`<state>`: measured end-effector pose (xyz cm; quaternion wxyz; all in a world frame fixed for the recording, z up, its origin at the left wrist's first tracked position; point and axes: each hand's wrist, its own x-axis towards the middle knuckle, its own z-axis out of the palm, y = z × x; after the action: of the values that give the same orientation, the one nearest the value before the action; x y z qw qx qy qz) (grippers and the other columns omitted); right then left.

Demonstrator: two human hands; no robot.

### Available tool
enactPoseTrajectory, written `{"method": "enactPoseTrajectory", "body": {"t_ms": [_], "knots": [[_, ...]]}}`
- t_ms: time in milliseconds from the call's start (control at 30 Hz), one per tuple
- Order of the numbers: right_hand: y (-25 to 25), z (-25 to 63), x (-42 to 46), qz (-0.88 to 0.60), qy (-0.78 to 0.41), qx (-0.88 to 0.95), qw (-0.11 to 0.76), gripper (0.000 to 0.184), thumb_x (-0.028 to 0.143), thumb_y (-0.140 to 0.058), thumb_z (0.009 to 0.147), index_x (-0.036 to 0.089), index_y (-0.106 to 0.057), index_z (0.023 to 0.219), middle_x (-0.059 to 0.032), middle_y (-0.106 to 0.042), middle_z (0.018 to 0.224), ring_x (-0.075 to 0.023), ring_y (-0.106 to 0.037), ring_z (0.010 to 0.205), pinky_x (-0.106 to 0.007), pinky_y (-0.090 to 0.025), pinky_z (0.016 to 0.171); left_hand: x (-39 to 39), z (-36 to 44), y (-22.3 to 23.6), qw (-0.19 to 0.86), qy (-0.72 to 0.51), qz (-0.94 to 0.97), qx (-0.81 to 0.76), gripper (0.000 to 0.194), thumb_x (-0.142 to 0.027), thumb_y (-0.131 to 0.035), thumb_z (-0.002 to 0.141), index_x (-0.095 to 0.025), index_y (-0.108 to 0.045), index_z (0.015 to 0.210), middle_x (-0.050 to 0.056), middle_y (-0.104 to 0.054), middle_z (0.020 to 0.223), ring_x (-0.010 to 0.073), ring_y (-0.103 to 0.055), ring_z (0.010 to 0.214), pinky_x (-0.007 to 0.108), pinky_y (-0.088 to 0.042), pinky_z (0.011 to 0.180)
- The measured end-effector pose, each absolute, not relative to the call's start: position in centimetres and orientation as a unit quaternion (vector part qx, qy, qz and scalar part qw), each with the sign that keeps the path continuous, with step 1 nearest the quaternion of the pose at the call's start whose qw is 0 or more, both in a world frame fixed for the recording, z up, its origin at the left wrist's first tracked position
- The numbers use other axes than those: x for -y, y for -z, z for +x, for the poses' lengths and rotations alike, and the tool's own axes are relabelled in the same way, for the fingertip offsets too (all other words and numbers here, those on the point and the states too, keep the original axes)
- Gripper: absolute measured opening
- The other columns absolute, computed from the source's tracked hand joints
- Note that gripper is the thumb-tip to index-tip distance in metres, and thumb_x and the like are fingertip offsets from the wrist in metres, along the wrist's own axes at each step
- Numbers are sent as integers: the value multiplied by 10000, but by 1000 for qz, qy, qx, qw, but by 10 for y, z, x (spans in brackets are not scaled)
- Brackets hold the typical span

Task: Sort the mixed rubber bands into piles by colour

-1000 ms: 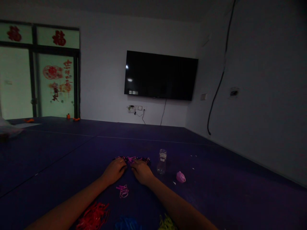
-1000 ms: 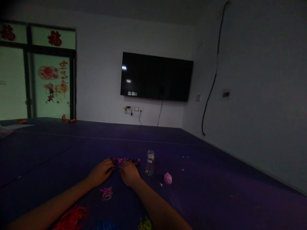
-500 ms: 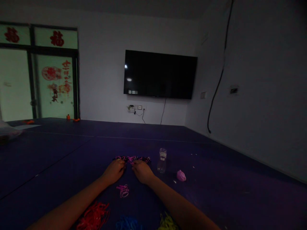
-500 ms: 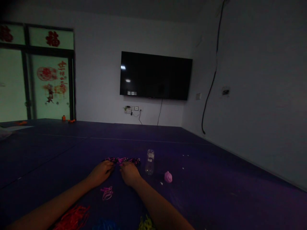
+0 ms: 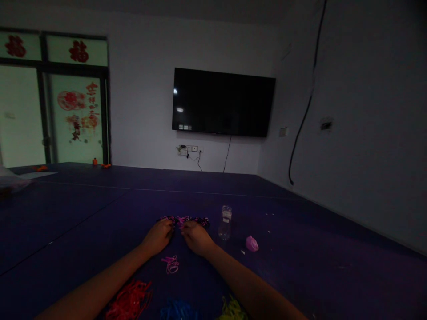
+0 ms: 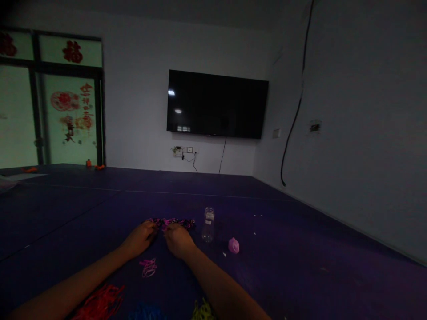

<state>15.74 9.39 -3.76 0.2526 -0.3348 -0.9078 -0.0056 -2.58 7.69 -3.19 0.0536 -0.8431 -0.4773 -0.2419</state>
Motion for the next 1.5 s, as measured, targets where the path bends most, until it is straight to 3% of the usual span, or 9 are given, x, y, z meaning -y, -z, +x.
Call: {"method": "enactPoseTrajectory", "body": {"t_ms": [267, 400, 567, 733, 1000, 1100, 1233, 1367, 1500], "knots": [[42, 156, -101, -288, -297, 791, 451, 229, 297, -542, 788, 170, -697, 678, -56, -691, 783, -177, -634, 766, -299, -487, 726, -82, -30, 35, 54, 280, -845, 453, 289, -131, -392, 869, -156, -625, 699, 80, -641, 812, 187, -572, 817, 288, -427, 748], [43, 149, -92, -270, -460, 747, 397, 269, 377, -600, 716, 134, -706, 669, -46, -669, 641, -156, -615, 578, -285, -489, 601, -85, -33, 37, 47, 301, -848, 433, 302, -165, -394, 875, -162, -639, 698, 76, -649, 803, 179, -573, 800, 287, -434, 751], [41, 143, -80, -245, -556, 718, 341, 283, 380, -629, 662, 105, -687, 627, -51, -645, 567, -142, -597, 511, -259, -471, 537, -87, -34, 37, 28, 301, -845, 441, 277, -184, -411, 855, -176, -669, 752, 68, -666, 853, 186, -581, 855, 299, -437, 790], [45, 142, -86, -259, -572, 688, 364, 311, 407, -606, 669, 104, -645, 610, -71, -654, 578, -138, -601, 500, -230, -448, 490, -85, -35, 34, -51, 343, -834, 429, 255, -246, -463, 818, -177, -680, 702, 60, -682, 808, 184, -603, 817, 281, -446, 763], [55, 144, -106, -379, -494, 650, 436, 390, 475, -511, 747, 113, -648, 789, -80, -681, 727, -98, -578, 455, -172, -344, 399, -84, -42, 26, -323, 362, -775, 406, 231, -308, -589, 648, -137, -635, 499, 22, -646, 569, 130, -532, 548, 217, -383, 530], [55, 146, -106, -384, -479, 662, 430, 390, 464, -495, 761, 122, -650, 868, -79, -686, 773, -92, -580, 459, -162, -315, 388, -83, -43, 25, -407, 344, -747, 397, 221, -306, -560, 621, -132, -656, 525, 26, -647, 532, 111, -473, 468, 205, -310, 443], [52, 146, -102, -387, -463, 673, 428, 374, 429, -476, 775, 119, -651, 890, -79, -685, 783, -89, -576, 456, -163, -300, 381, -85, -47, 20, -511, 266, -744, 340, 227, -278, -517, 602, -131, -639, 479, 73, -677, 554, 132, -519, 484, 208, -306, 424], [50, 144, -98, -401, -441, 673, 437, 330, 361, -459, 785, 111, -658, 871, -73, -678, 751, -91, -564, 436, -168, -294, 372, -87, -50, 19, -541, 246, -736, 325, 226, -268, -503, 592, -132, -633, 466, 79, -663, 519, 137, -523, 464, 215, -315, 423], [51, 142, -96, -409, -405, 692, 435, 286, 298, -443, 806, 131, -669, 860, -56, -677, 755, -93, -566, 450, -176, -334, 390, -86, -46, 25, -477, 358, -701, 391, 269, -328, -492, 622, -147, -597, 454, 50, -616, 466, 123, -472, 424, 223, -310, 429]]}}
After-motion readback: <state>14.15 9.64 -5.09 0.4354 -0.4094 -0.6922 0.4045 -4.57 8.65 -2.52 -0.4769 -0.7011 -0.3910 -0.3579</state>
